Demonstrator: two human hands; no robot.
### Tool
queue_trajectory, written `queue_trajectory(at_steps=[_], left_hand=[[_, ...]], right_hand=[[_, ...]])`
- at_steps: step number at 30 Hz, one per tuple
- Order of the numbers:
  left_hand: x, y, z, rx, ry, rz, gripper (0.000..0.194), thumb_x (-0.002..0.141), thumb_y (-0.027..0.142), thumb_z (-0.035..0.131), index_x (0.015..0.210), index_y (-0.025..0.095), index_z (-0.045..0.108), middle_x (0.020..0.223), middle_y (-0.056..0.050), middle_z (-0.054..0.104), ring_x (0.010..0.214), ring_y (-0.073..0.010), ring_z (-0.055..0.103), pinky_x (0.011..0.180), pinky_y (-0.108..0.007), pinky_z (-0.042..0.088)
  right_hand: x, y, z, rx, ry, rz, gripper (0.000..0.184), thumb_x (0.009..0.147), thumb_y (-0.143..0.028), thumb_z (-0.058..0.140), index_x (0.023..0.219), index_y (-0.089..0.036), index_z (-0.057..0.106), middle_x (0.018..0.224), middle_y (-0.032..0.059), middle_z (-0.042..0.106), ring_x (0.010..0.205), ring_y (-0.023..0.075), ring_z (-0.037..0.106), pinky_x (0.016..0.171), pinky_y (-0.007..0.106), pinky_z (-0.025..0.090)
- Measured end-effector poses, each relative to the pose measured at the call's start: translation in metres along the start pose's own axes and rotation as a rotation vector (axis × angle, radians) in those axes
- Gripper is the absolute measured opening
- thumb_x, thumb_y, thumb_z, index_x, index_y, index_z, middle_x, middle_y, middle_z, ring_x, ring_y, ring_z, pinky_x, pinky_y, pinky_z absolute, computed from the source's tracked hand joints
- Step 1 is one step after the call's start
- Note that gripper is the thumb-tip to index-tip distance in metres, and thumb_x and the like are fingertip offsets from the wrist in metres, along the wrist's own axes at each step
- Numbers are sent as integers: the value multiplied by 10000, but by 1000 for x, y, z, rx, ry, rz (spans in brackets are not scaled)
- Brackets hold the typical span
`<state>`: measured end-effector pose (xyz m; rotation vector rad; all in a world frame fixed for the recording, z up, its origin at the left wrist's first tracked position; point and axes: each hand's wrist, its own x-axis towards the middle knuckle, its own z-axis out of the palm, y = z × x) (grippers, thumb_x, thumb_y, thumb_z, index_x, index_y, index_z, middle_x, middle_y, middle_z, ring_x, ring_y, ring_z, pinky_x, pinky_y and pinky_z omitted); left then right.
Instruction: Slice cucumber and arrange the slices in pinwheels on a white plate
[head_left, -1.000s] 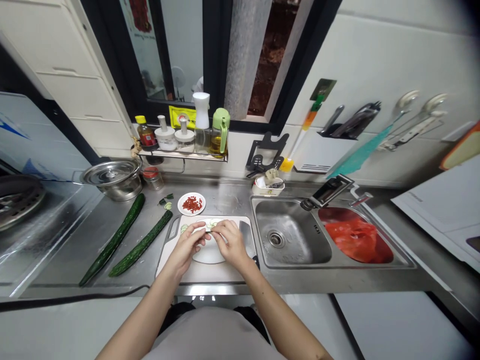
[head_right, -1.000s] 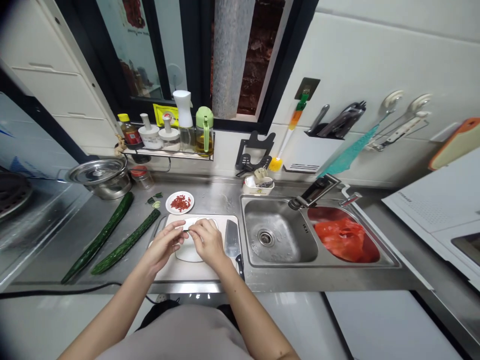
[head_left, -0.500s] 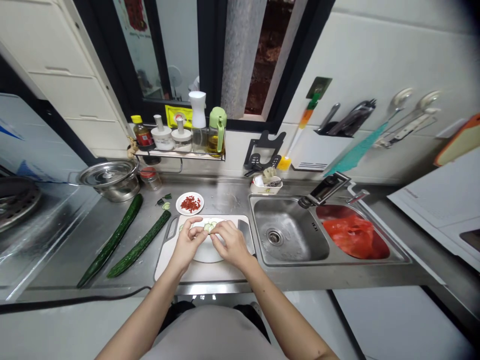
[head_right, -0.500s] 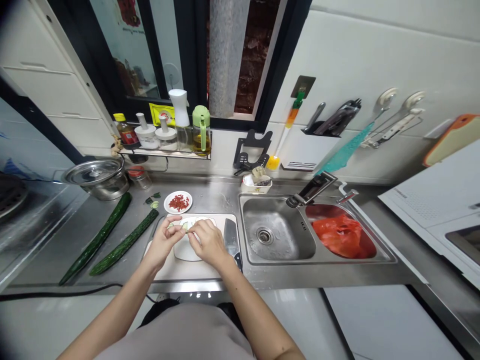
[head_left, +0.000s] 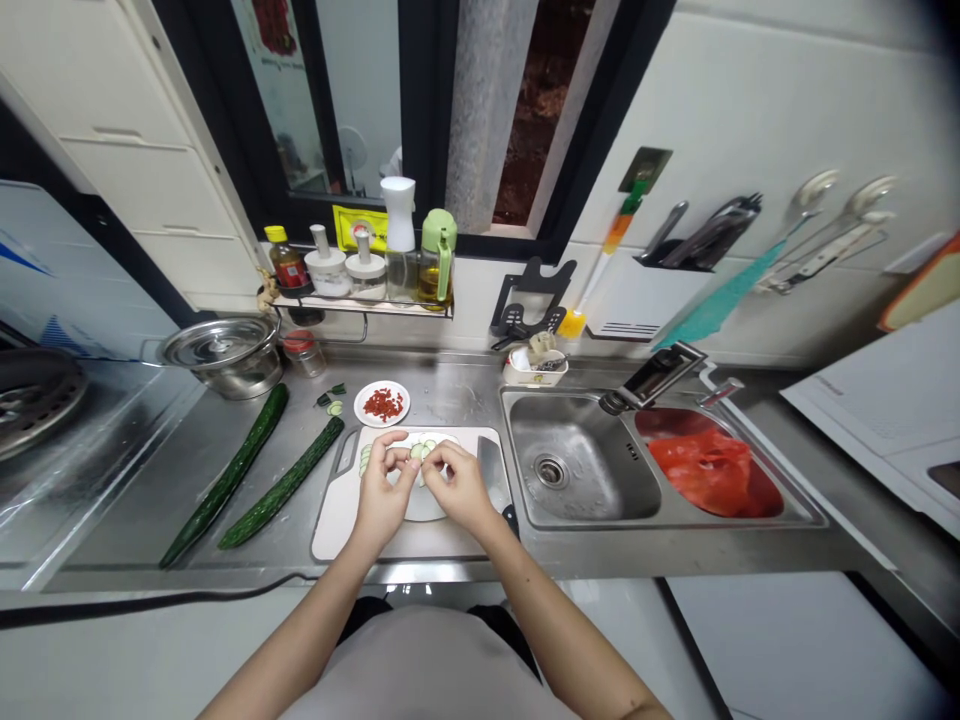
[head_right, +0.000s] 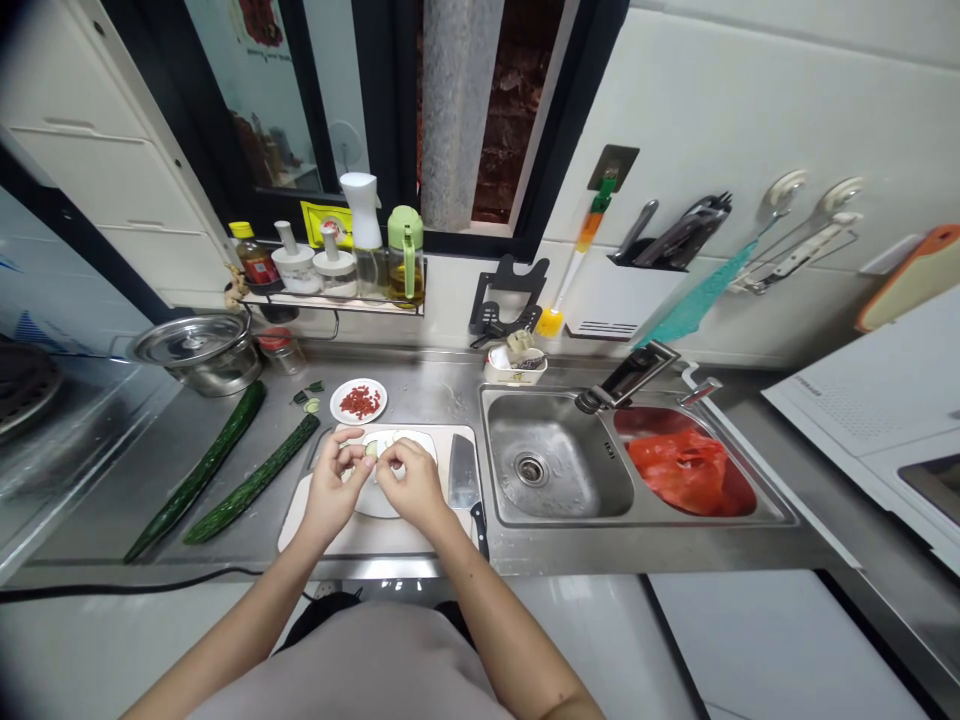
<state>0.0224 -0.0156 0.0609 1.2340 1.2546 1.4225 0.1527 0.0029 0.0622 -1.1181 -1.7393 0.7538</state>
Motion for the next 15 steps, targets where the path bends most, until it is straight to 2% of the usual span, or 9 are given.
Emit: queue_trajectory(at_steps=[6,10,15], left_hand=[[-2,-2,5,35,23,27,361,812,332,619,1123,207,487,803,9,588,741,-123,570,757,-264,440],[-3,-6,7,80,31,49,343,829,325,598,1132,205,493,825,-4,593,777,-133,576,765,-269,443],[-4,-11,9,123,20,57,346,843,324,581,1156,203,494,842,-13,605,793,-141,581,780,-281,450]], right_hand=[[0,4,3,132,13,154,130,737,-203,528,619,-182,578,638,-17,544,605,107,464,541,219,318],[-1,7,4,203,13,265,122,708,-227,529,601,-180,566,619,-21,548,602,109,472,546,219,335],[-1,11,4,278,17,329,135,687,-252,526,577,-177,548,598,-22,540,608,114,477,582,230,363]])
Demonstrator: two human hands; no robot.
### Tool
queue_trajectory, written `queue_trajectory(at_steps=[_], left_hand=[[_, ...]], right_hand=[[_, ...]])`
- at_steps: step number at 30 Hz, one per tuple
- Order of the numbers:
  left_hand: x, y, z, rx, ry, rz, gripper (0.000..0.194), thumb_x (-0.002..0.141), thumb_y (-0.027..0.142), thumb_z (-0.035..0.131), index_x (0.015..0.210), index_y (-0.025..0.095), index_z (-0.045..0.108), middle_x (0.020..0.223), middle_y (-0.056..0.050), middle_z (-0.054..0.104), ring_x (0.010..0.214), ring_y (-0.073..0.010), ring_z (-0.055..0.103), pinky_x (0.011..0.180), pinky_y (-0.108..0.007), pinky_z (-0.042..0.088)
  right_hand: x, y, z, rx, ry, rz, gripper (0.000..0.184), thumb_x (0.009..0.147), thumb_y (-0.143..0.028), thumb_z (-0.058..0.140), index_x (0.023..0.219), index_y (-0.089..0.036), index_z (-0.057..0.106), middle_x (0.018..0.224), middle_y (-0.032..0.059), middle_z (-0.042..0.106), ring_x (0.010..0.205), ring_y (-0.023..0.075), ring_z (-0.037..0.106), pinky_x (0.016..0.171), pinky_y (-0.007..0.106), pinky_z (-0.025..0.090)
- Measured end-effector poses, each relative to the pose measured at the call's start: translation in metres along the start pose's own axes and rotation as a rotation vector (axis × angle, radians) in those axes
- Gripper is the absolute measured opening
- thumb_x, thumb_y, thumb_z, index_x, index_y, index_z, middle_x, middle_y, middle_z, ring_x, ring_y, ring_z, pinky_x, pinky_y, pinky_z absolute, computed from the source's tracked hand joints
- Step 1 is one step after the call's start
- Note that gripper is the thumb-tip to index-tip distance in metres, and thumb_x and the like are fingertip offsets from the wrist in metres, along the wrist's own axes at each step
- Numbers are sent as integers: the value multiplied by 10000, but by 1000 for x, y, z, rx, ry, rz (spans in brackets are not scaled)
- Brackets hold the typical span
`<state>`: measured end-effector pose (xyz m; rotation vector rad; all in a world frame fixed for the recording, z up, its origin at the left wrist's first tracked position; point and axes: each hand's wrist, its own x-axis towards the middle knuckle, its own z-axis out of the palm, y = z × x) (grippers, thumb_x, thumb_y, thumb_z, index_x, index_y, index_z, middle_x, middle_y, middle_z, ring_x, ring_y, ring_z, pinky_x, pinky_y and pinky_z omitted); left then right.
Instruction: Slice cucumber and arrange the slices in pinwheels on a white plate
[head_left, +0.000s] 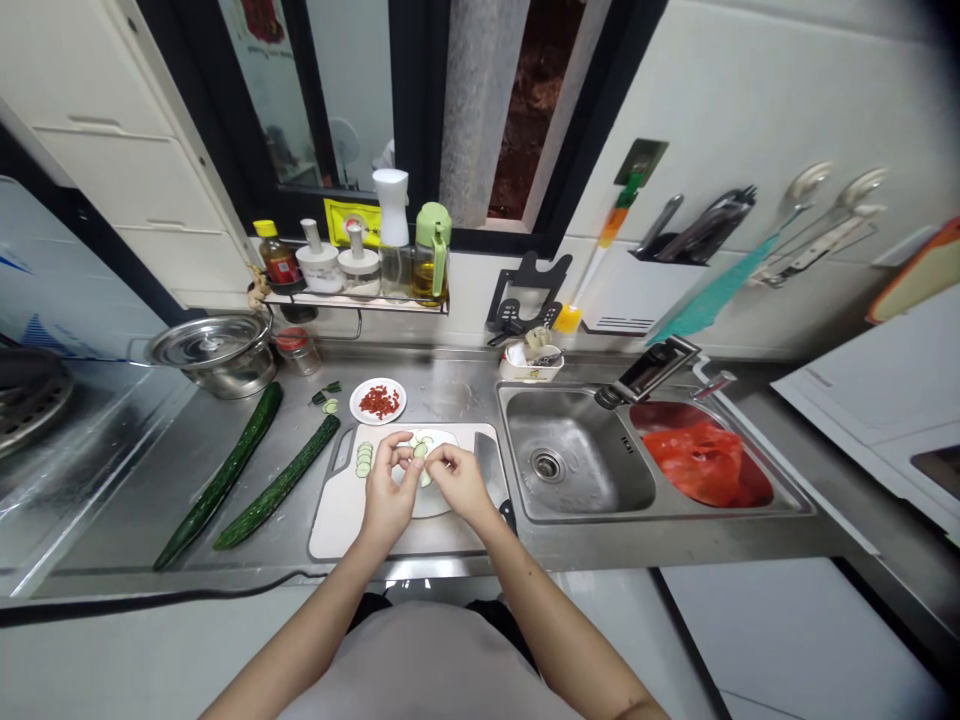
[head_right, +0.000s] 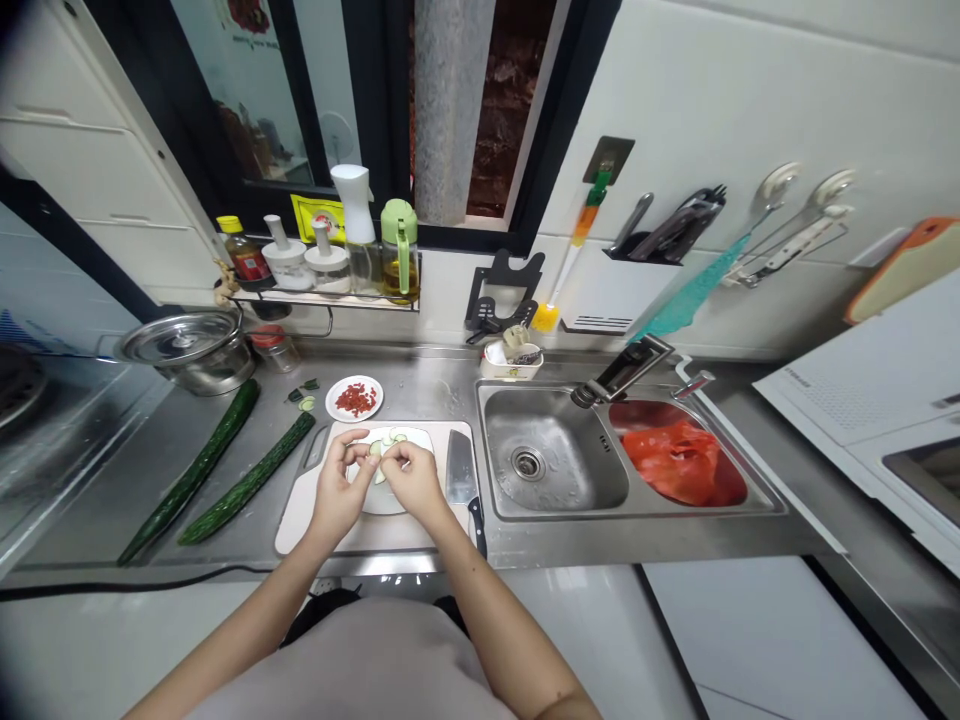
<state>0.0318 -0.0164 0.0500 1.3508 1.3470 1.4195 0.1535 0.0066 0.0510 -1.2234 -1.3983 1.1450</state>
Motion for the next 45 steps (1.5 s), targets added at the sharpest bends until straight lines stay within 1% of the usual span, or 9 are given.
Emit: queue_trajectory(at_steps=[6,11,14,19,24,30,35,38,45], left_hand=[[0,-11,3,68,11,-13,359,836,319,583,1172,204,532,887,-29,626,830,-151,591,819,-296,459],[2,-33,12,49,-32,-53,338,814,321,591,1130,201,597,971,-58,657,886,-169,603,834,-310,466],[3,-54,21,39,-77,-103,298,793,314,596,1061,189,632,934,-54,667,865,-163,604,816,-299,468],[3,-89,38,138,-160,-216,272,761,289,590,1013,201,639,756,12,641,710,-130,591,758,-279,473],[5,-109,46,319,-273,-266,261,769,207,566,1022,213,633,738,31,661,693,-124,596,765,-275,456],[14,-118,49,504,-355,-259,254,810,209,543,1048,232,628,807,21,694,771,-148,629,808,-301,418],[22,-120,54,704,-416,-187,278,845,237,515,1101,234,623,879,-20,709,916,-213,615,874,-368,366],[24,-120,56,770,-444,-140,278,853,239,504,1100,224,633,912,-50,708,985,-244,587,889,-388,339],[22,-120,55,849,-457,-46,280,891,267,462,1075,231,671,998,-84,690,1007,-265,541,869,-398,312]], right_hand=[[3,8,-2,54,-25,76,158,679,-285,530,560,-183,518,556,-38,491,553,100,438,556,224,363],[6,27,-11,27,-54,173,155,680,-287,525,570,-177,526,545,-37,505,531,96,446,537,216,368],[7,49,-22,-47,-64,181,127,667,-262,532,578,-172,541,559,-34,535,546,97,467,561,214,383],[5,90,-37,-272,-63,247,111,674,-228,548,613,-153,604,622,-5,613,607,116,534,598,214,402],[1,112,-43,-444,-83,259,125,717,-180,550,671,-138,659,668,14,657,633,118,565,602,200,383],[2,116,-41,-678,-115,263,158,790,-186,543,770,-156,697,710,18,673,648,121,563,588,201,345],[5,117,-34,-894,-99,250,184,862,-234,516,870,-186,694,842,43,688,752,149,584,621,223,330],[4,120,-31,-977,-79,233,198,889,-257,504,964,-191,675,903,53,678,802,160,583,655,231,334],[-13,121,-29,-1107,-105,90,251,936,-260,443,1065,-211,652,977,72,649,936,184,557,738,248,354]])
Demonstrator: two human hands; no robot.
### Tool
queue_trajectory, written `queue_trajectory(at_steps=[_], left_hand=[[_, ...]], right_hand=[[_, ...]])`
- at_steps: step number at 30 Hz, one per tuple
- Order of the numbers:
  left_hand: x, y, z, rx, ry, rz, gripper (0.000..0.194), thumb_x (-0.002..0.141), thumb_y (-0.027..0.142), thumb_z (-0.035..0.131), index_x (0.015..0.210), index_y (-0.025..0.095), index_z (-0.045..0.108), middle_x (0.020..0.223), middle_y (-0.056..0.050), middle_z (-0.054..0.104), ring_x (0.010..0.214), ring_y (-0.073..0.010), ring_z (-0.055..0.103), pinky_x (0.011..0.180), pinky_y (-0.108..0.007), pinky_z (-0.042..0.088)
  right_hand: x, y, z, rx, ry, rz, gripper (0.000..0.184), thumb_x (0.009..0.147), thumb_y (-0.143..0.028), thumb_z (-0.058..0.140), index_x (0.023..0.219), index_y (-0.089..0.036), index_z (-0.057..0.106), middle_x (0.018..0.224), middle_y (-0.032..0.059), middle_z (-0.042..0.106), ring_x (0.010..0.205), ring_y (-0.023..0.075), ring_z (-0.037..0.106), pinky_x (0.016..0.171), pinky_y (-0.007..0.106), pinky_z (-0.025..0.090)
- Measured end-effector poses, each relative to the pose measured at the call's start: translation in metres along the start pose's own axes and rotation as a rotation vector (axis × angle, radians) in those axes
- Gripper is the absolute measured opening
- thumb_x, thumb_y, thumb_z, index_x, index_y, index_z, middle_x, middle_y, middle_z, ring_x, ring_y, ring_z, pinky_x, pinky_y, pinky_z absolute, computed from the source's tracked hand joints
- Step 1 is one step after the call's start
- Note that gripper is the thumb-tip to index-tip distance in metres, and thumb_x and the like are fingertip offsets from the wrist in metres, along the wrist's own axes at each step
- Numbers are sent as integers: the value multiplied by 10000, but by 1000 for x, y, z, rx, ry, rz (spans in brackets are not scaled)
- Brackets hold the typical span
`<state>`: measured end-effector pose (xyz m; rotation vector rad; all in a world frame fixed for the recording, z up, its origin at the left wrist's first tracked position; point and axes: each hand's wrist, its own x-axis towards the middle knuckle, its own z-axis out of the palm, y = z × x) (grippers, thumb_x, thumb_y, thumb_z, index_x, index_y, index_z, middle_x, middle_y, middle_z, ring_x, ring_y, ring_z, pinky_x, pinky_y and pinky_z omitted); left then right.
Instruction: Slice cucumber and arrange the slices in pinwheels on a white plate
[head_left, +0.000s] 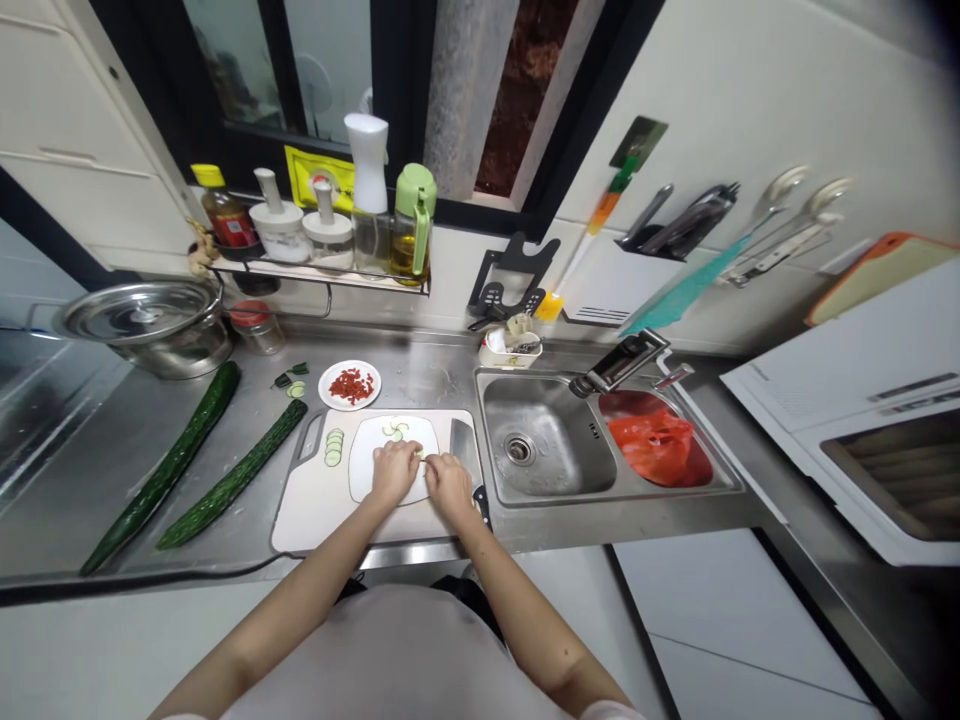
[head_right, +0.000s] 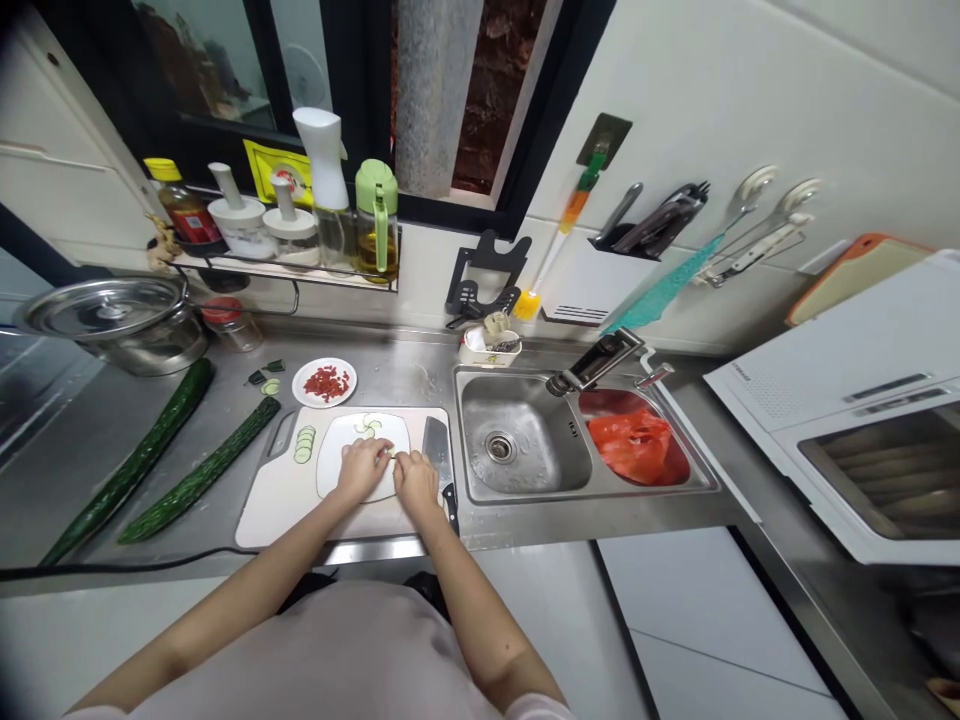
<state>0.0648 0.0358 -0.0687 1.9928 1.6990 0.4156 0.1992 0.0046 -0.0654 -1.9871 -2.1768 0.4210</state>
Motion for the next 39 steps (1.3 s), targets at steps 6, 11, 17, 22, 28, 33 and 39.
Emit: queue_trajectory(at_steps=[6,11,17,22,28,33,39], left_hand=[[-2,-5,2,49,-11,20,289,906,319,468,1062,245,700,1008,-99,673,1010,-270,523,854,-391,306],[2,-7,4,68,-7,22,311,923,343,444,1070,251,702,1022,-101,666,1015,-270,517,854,-389,305],[9,-7,4,57,12,29,312,924,343,446,1070,252,707,1026,-104,665,1032,-278,514,858,-393,300],[12,-7,6,51,16,35,308,922,341,452,1062,257,713,1015,-99,671,1018,-283,519,852,-398,303],[11,-8,7,53,23,37,312,926,345,449,1065,251,712,1023,-101,673,1020,-280,520,847,-397,305],[12,-8,8,67,23,29,307,927,358,451,1052,265,715,1012,-89,678,1011,-271,524,837,-393,314],[13,-9,11,77,41,36,298,922,356,460,1051,281,717,998,-86,676,997,-264,531,833,-388,327]], right_hand=[[-7,-4,2,-89,-59,28,279,955,-287,417,1085,-233,659,940,85,667,895,191,579,725,261,362],[-3,-5,2,-116,-70,35,292,963,-290,405,1113,-246,651,926,85,687,869,191,603,712,261,360],[2,-5,0,-105,-81,50,296,968,-295,402,1148,-251,632,938,81,699,846,186,619,697,260,356],[3,-5,-1,-106,-75,61,305,969,-299,389,1150,-253,630,946,77,701,848,192,626,681,264,354],[3,-5,-1,-101,-81,59,303,969,-298,391,1148,-241,629,943,84,701,836,181,624,681,256,355],[4,-5,-1,-114,-83,70,304,976,-307,375,1146,-251,621,952,66,702,843,169,624,680,245,352],[4,-6,-1,-114,-92,87,317,980,-313,360,1150,-265,623,966,58,701,842,163,621,693,237,358]])
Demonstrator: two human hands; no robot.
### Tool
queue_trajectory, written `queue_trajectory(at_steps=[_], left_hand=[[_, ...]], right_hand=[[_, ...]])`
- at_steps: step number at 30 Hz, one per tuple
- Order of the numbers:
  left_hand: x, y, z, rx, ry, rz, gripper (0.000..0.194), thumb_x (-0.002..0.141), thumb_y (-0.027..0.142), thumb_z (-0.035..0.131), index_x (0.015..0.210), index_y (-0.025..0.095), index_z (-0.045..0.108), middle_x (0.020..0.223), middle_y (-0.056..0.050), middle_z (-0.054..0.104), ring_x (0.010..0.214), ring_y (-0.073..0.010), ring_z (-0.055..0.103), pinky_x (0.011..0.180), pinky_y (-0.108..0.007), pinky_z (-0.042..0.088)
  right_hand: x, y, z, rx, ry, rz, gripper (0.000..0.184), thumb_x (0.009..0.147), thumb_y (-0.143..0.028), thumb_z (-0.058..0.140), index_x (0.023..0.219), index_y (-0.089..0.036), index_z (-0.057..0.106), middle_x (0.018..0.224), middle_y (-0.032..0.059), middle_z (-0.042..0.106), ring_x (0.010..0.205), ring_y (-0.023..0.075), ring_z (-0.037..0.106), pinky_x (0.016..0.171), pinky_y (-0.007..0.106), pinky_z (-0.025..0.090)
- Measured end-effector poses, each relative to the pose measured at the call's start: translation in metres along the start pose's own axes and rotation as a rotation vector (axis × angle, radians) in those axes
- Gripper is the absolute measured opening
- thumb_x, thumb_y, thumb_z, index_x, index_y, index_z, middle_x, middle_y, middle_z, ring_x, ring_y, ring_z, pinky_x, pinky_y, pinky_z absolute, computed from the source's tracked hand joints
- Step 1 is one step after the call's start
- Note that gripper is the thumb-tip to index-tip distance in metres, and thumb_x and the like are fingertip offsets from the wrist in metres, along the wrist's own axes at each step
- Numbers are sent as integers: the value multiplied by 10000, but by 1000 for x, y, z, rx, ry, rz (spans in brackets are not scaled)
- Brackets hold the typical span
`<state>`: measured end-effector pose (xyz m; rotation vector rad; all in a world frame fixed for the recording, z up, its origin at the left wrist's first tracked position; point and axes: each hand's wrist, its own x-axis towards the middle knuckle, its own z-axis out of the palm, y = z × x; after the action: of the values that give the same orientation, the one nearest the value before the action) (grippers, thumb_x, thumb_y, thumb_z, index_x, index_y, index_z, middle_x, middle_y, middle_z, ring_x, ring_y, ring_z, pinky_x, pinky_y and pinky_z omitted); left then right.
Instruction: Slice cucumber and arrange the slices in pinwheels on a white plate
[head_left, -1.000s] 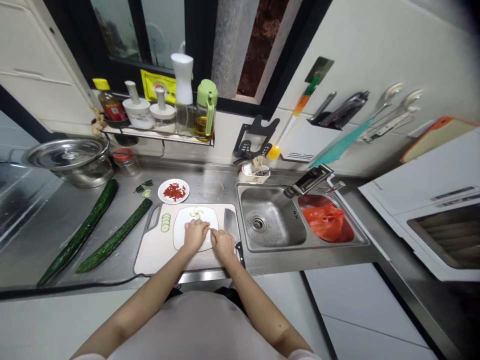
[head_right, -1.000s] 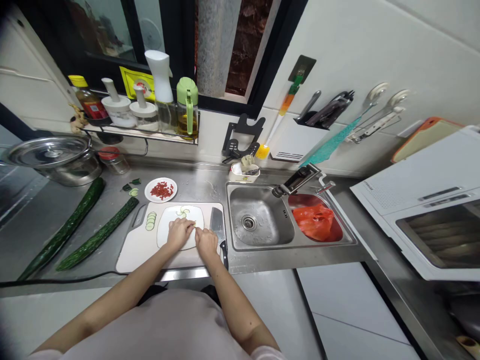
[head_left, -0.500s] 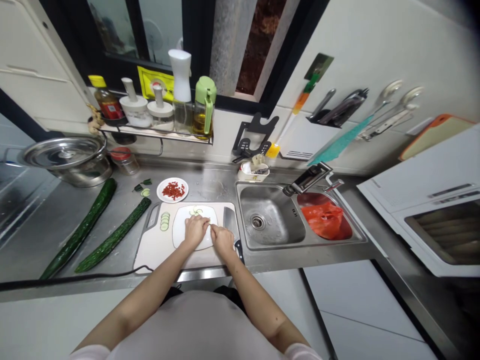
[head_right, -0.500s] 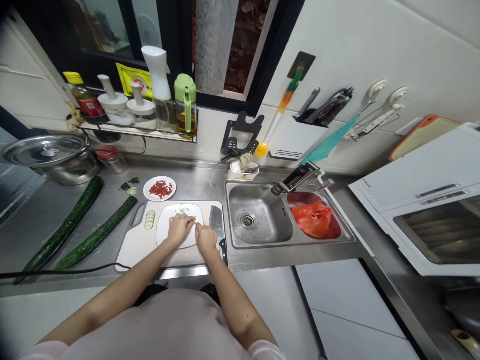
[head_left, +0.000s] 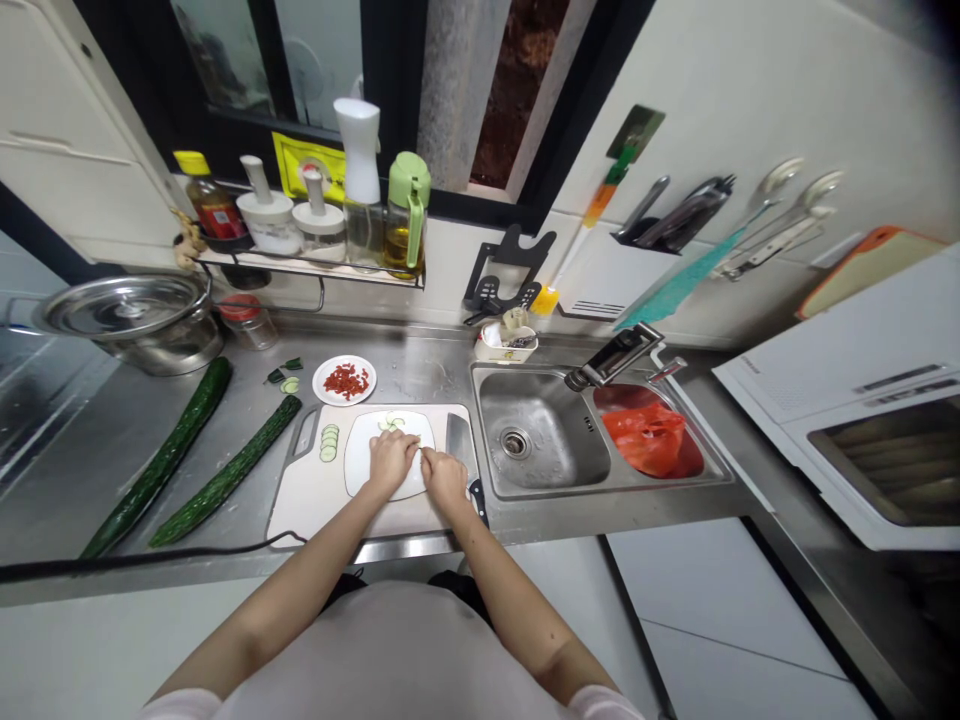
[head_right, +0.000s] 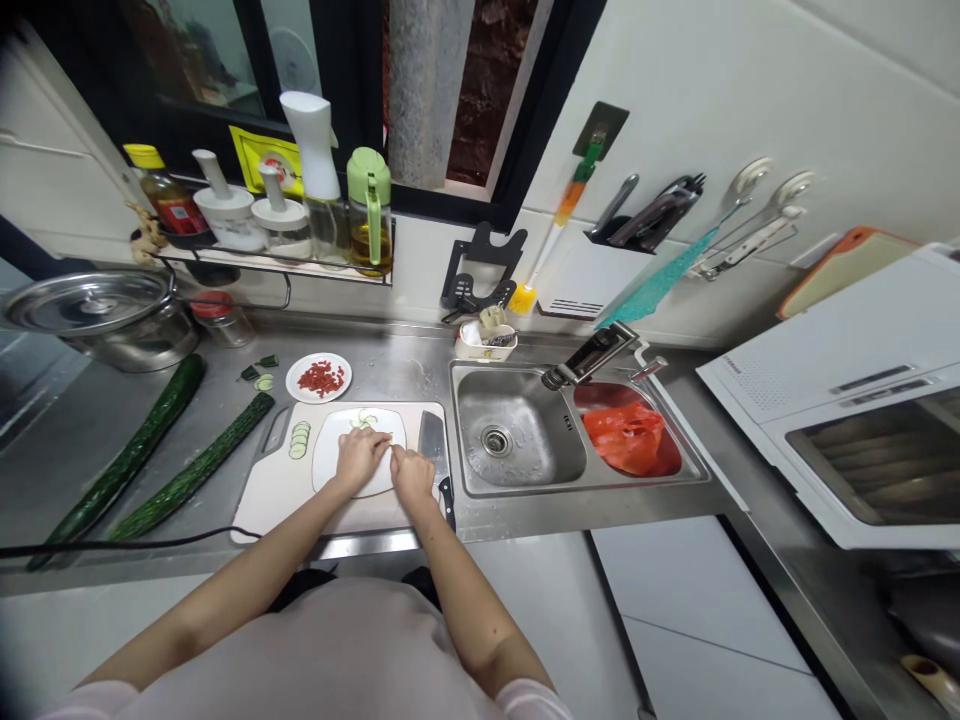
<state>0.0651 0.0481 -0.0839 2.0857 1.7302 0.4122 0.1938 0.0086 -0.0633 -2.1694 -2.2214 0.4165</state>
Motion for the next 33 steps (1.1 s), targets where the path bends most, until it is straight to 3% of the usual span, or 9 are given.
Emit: queue_trajectory(at_steps=[33], left_hand=[[-2,4,1,-35,-2,-55,288,908,322,467,1072,284,700,1033,-74,685,1030,-263,535,852,-392,317]], right_hand=[[1,-1,1,9,-2,8,298,973,-287,350,1074,-255,629,959,47,699,808,151,624,646,231,343]])
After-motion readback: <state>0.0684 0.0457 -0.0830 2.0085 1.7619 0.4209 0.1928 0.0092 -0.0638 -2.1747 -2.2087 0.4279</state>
